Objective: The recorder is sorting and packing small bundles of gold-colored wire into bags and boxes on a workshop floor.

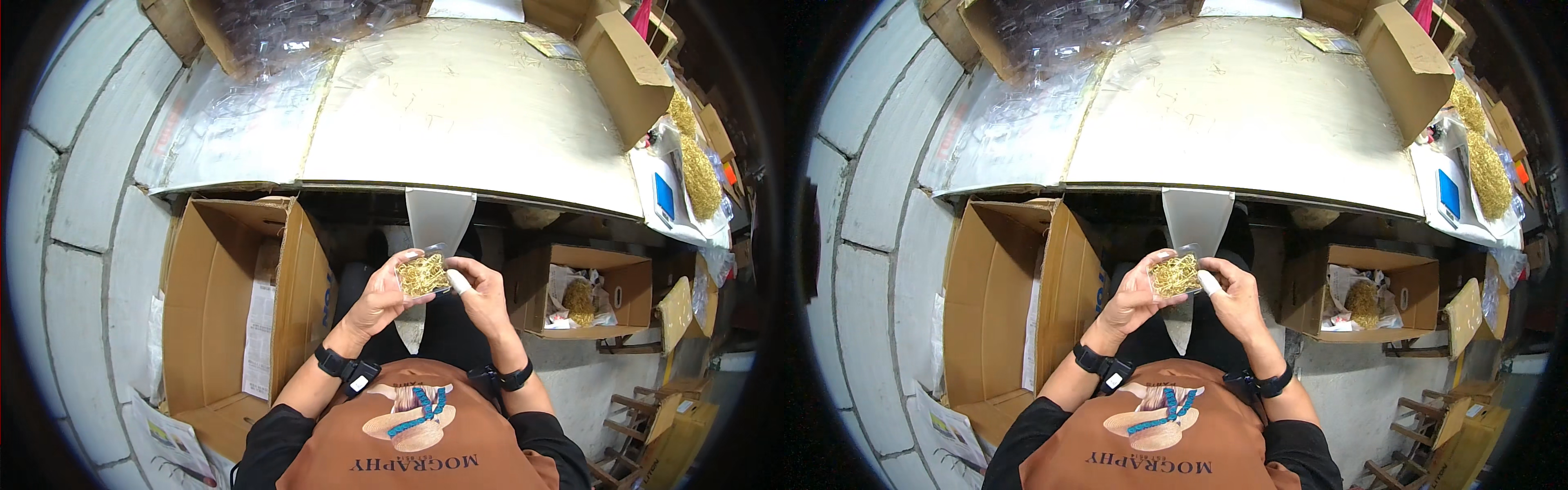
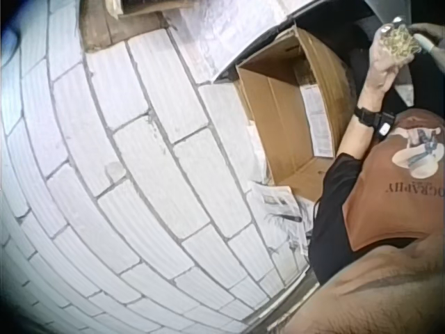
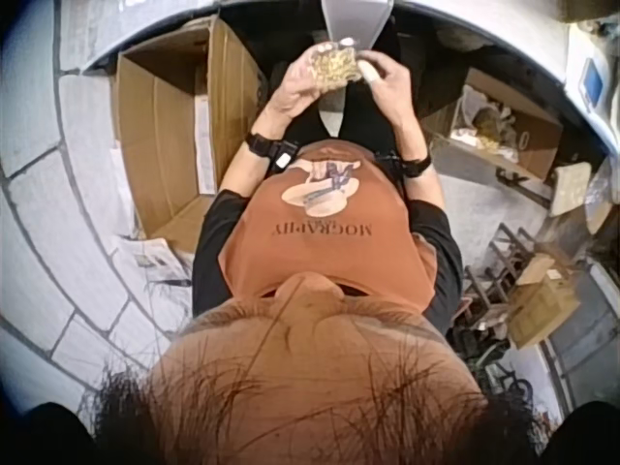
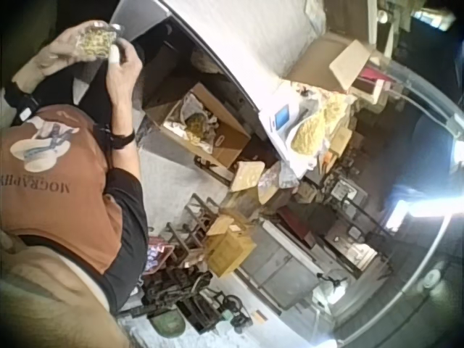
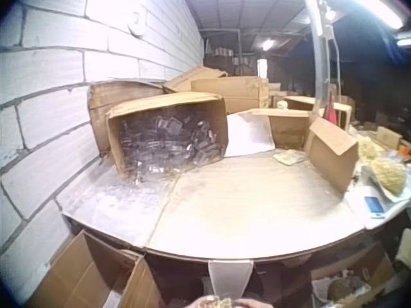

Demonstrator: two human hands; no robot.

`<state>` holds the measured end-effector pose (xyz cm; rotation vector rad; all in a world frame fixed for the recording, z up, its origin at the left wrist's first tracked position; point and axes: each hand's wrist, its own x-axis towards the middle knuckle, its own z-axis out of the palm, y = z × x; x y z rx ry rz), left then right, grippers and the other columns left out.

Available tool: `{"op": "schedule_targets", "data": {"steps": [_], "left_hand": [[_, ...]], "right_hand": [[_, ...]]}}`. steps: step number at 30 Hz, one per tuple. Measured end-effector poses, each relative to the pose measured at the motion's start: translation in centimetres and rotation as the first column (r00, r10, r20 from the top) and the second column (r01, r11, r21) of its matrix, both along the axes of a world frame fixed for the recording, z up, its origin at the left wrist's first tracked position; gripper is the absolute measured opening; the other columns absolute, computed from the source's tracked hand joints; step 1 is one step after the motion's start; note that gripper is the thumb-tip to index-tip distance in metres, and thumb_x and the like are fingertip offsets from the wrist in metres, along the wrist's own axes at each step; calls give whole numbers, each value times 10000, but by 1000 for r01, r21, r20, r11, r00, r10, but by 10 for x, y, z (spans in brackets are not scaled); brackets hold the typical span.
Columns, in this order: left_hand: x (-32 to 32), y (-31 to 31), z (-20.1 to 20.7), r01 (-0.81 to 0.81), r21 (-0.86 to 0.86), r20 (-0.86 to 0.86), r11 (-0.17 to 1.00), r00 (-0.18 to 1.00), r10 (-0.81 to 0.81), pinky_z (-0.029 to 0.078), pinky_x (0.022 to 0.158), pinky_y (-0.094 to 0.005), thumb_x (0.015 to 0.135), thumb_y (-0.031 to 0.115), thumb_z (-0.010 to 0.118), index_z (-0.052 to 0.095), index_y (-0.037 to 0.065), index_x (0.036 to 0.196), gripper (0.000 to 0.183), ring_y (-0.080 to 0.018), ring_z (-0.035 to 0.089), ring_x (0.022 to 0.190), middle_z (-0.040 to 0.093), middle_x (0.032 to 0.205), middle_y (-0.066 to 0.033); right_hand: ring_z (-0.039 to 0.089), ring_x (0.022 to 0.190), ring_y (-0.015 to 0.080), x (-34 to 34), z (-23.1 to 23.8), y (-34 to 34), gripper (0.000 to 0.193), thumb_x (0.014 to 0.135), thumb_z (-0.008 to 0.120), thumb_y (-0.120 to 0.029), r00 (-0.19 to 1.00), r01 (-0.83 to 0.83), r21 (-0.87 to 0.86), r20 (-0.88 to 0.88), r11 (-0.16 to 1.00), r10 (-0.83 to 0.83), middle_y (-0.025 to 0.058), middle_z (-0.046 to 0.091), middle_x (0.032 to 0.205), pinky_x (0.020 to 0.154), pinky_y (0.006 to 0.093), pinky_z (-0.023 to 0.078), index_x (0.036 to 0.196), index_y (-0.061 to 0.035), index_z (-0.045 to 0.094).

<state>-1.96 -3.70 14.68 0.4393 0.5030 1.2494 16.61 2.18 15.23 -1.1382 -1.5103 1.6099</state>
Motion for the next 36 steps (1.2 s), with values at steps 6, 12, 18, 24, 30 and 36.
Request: {"op": "schedule_targets", "data": {"steps": [6, 12, 18, 24, 30, 36], "left_hand": [[2, 3, -4, -110, -47, -181, 993, 978, 100, 531, 894, -382, 789, -29, 560, 350, 20, 1312, 566, -230, 561, 1109, 495, 1243, -129], [7, 3, -5, -110, -111, -212, 988, 974, 85, 561, 829, -361, 822, -37, 528, 393, 29, 1292, 493, -217, 601, 1039, 545, 1181, -110], [13, 5, -5, -110, -124, -225, 986, 971, 80, 559, 832, -375, 797, -36, 519, 400, 19, 1285, 505, -221, 602, 1038, 546, 1163, -114], [21, 9, 9, -53, -26, -30, 998, 998, 52, 561, 825, -378, 839, 26, 490, 398, 7, 1279, 449, -222, 601, 1037, 541, 1171, -114], [18, 6, 2, -113, -59, -223, 992, 970, 98, 577, 767, -361, 938, 180, 490, 408, 4, 1273, 386, -206, 626, 979, 578, 1124, -112], [17, 0, 3, -129, -38, -227, 991, 967, 117, 589, 715, -341, 980, 247, 419, 447, 10, 1245, 356, -183, 639, 934, 595, 1086, -108]], "right_hand": [[645, 755, 249, -19, 6, -4, 416, 724, 627, -15, 836, -129, 648, 478, 751, -269, 130, 647, 914, 674, 328, 510, 1134, -10, 559], [548, 1120, 283, -16, 14, 9, 432, 717, 604, -10, 919, -214, 802, 359, 557, -164, 130, 593, 1166, 911, 407, 442, 1145, -35, 552], [509, 1180, 282, -4, 13, 10, 345, 707, 641, -59, 912, -355, 813, 410, 462, -20, 96, 595, 1157, 960, 439, 409, 1051, -58, 608], [578, 1015, 274, 2, 21, 10, 278, 682, 675, -44, 927, -279, 838, 363, 469, -97, 74, 617, 1016, 867, 394, 467, 956, -39, 627], [563, 1055, 309, 1, 21, 9, 284, 711, 655, -32, 984, -88, 751, 167, 654, -60, 107, 618, 1055, 892, 397, 459, 992, -23, 618], [450, 1236, 285, -4, 29, 0, 386, 736, 621, -53, 898, -405, 759, 435, 511, 65, 104, 537, 1243, 1011, 483, 344, 1120, -47, 587]]}}
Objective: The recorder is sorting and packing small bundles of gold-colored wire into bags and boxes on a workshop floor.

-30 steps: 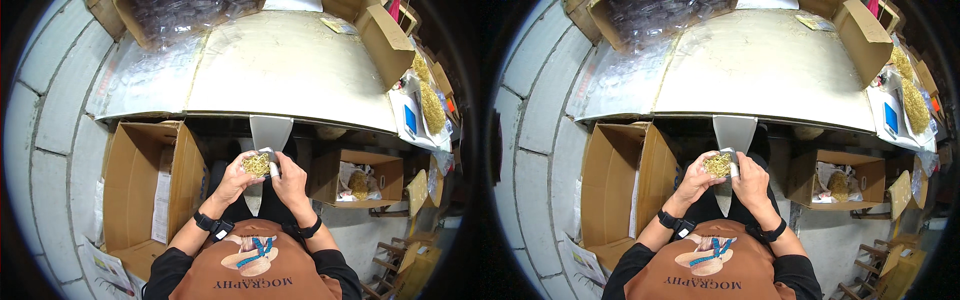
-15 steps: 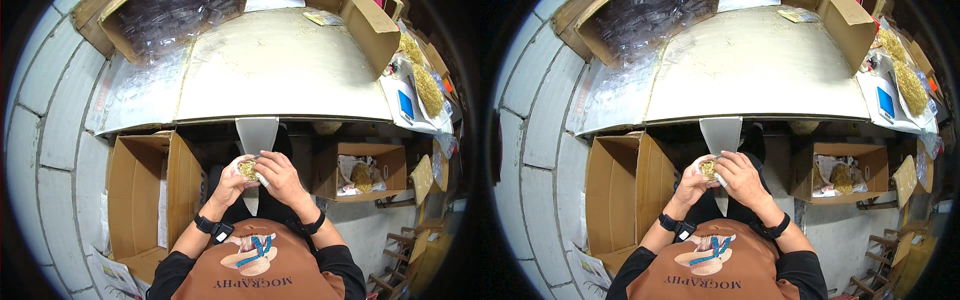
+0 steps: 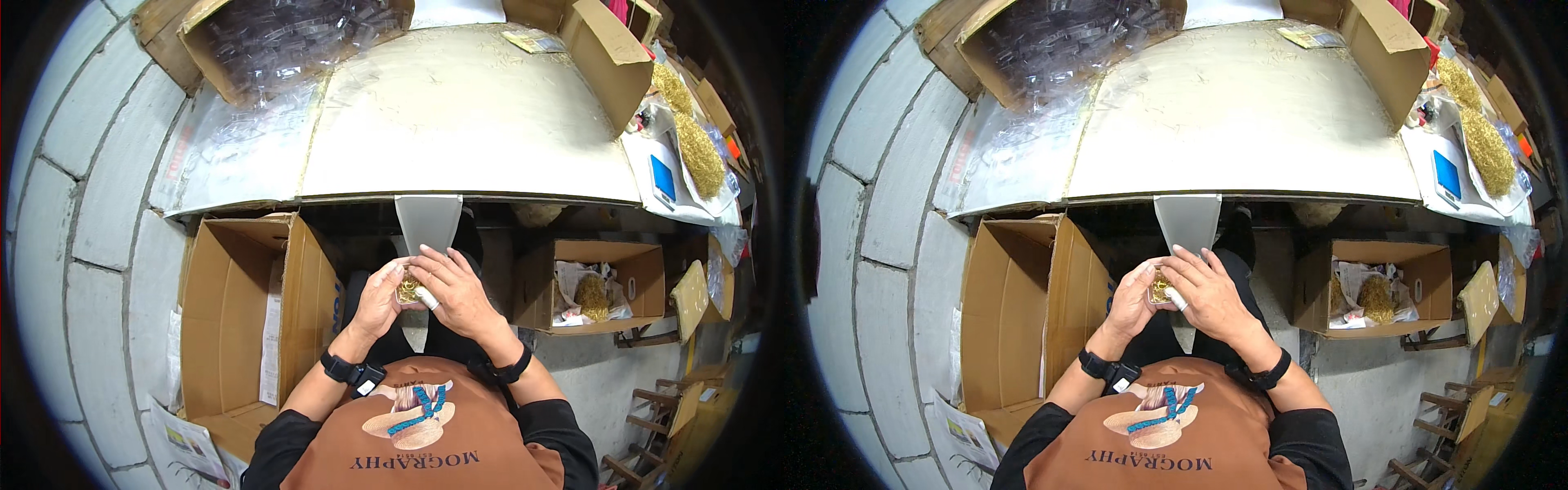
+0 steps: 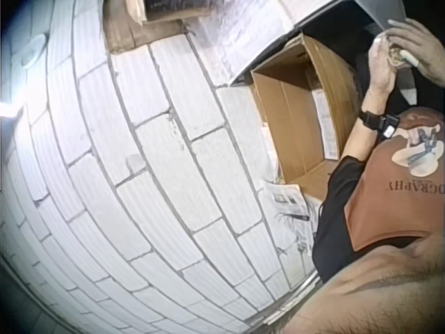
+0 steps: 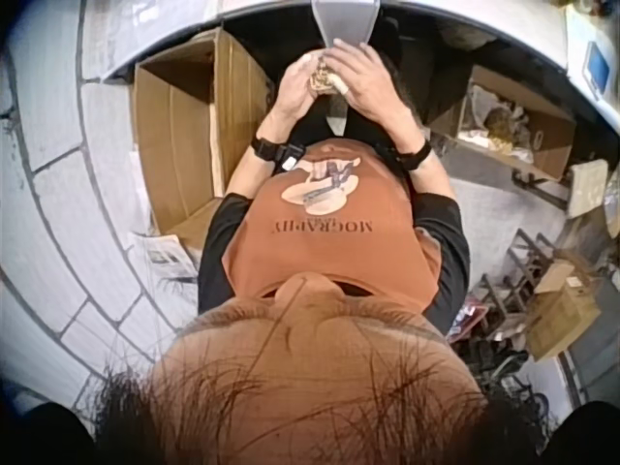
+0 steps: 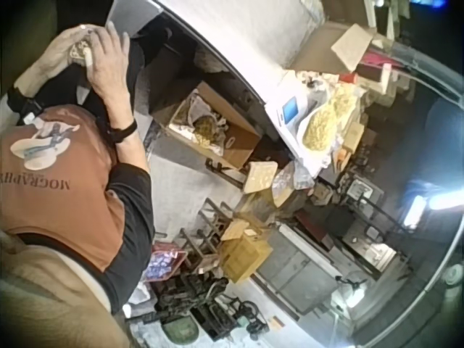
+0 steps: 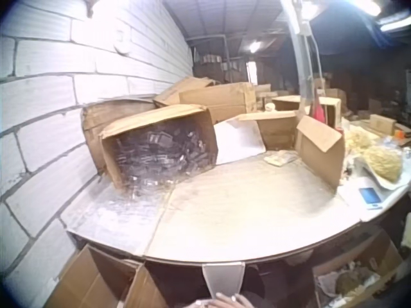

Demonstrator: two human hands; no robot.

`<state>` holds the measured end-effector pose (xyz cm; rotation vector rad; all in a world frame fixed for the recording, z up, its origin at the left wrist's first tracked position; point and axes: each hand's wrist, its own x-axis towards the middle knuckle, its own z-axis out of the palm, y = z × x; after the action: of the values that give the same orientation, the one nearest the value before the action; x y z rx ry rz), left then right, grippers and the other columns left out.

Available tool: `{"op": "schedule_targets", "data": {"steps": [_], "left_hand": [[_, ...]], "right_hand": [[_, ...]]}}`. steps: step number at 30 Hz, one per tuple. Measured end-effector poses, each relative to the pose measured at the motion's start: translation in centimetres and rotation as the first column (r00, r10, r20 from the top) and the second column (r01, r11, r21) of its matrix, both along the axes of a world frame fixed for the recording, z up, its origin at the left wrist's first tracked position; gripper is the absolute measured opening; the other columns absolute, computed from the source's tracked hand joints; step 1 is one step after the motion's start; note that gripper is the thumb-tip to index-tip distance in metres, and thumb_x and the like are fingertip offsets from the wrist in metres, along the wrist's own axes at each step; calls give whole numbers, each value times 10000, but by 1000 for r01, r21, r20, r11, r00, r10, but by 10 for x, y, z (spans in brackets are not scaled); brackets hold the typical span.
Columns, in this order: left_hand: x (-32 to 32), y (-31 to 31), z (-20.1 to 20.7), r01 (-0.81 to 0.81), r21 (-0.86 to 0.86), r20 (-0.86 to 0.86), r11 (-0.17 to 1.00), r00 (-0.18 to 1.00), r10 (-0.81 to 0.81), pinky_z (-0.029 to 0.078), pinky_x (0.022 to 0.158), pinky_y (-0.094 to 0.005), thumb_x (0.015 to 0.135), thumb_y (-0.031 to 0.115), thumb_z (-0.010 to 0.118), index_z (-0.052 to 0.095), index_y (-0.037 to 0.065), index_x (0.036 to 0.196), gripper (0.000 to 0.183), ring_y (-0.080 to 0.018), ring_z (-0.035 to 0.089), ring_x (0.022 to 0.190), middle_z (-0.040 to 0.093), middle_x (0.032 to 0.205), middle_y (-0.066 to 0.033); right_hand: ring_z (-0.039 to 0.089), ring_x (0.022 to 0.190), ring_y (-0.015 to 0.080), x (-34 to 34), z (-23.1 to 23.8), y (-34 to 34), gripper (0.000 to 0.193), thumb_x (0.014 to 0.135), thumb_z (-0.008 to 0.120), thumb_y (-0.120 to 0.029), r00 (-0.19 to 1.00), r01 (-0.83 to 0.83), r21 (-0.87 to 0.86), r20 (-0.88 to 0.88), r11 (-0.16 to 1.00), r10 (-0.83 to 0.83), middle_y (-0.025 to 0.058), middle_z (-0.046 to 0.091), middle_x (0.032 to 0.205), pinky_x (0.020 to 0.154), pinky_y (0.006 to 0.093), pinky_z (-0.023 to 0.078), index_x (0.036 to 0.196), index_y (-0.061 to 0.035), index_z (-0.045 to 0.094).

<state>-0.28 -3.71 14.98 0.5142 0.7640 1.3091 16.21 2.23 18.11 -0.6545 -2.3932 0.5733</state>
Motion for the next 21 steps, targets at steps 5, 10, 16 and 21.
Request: {"op": "schedule_targets", "data": {"steps": [5, 10, 16, 21], "left_hand": [[1, -2, 0, -80, 0, -39, 997, 996, 80, 594, 678, -335, 989, 277, 393, 476, 18, 1216, 355, -178, 647, 902, 598, 1067, -103], [0, -1, 8, -56, -14, -13, 998, 998, 56, 603, 658, -338, 992, 264, 371, 475, -4, 1201, 355, -204, 648, 909, 594, 1081, -129], [-5, -4, 5, -71, -29, 14, 997, 997, 72, 606, 633, -335, 990, 269, 378, 489, -5, 1185, 354, -204, 657, 888, 602, 1067, -128], [-8, -3, -4, -73, -27, -55, 997, 996, 71, 604, 642, -337, 991, 282, 369, 481, -14, 1194, 376, -213, 654, 906, 603, 1074, -137]], "right_hand": [[485, 1201, 279, 2, 2, -5, 291, 778, 628, -84, 996, 45, 78, 67, 996, -51, 80, 581, 1166, 1001, 490, 353, 1067, -54, 602], [559, 1097, 311, 4, 8, 3, 255, 767, 615, -6, 958, 119, -90, -252, 989, -138, 125, 620, 1062, 926, 414, 441, 1021, -28, 620], [449, 1232, 332, 4, 15, 2, 480, 792, 627, -83, 984, 111, -135, -123, 985, -128, 135, 524, 1275, 998, 409, 388, 1253, -45, 500], [401, 1275, 331, -7, 0, -6, 501, 812, 593, -74, 986, 140, -164, 111, 976, -123, 146, 463, 1342, 1037, 412, 342, 1294, -44, 461]]}}
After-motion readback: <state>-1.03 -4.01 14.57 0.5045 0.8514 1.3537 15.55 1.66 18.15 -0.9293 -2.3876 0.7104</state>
